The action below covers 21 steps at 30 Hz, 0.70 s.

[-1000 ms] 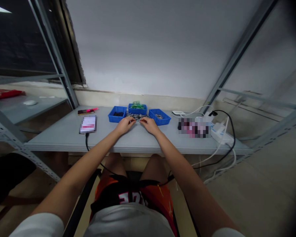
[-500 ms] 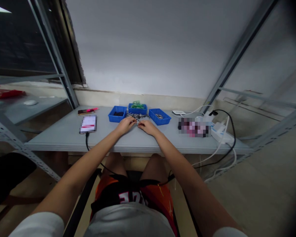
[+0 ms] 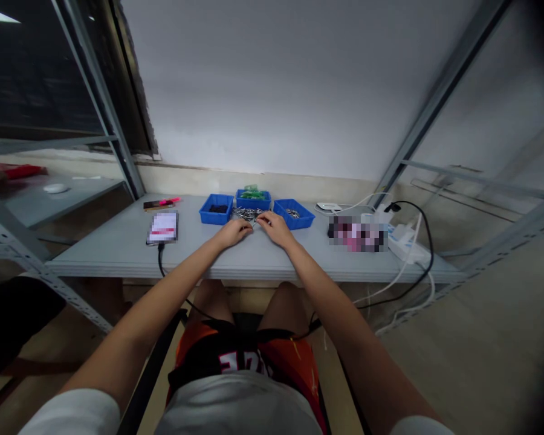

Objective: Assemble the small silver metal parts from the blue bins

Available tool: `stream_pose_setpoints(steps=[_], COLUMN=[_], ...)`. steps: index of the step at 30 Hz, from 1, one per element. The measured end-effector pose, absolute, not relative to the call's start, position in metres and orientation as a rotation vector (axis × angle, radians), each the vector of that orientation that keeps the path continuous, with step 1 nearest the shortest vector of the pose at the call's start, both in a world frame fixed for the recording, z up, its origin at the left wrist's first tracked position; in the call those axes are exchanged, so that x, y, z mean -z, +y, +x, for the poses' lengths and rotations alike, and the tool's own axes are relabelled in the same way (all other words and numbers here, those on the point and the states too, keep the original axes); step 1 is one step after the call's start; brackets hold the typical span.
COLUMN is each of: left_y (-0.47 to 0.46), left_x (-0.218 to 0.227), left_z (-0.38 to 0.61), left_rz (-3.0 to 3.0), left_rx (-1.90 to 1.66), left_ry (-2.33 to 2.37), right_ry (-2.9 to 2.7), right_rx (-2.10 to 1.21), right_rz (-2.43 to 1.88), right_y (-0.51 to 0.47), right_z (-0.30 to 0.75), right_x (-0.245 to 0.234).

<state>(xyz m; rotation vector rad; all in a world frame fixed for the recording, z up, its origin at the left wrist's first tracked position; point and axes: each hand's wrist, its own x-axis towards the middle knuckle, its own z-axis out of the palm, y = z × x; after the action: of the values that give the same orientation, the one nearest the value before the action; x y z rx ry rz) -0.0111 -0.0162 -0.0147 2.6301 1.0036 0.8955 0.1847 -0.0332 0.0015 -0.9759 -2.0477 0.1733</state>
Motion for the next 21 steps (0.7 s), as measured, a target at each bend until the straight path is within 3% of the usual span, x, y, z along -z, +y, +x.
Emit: stream_pose_setpoints(steps=[8,14,21], left_y=[-0.019,-0.026,-0.017], left_x=[0.007,0.005,0.009], left_z=[-0.016,-0.014,-0.017], left_rz=[2.524,2.609,2.541], left_rx=[-1.248,-1.206,-1.217], left_ry=[1.197,1.061,1.216], right_ry=[-2.067,-2.228,-1.968], right_rx=[-0.262,-0.329,-0.158], right_rz=[-1.071,-1.06,-1.052], right_y=[-0.029,-0.033,-0.029], right_z=[0.187,0.182,0.185], right_x=[0.005,0.009,0.003])
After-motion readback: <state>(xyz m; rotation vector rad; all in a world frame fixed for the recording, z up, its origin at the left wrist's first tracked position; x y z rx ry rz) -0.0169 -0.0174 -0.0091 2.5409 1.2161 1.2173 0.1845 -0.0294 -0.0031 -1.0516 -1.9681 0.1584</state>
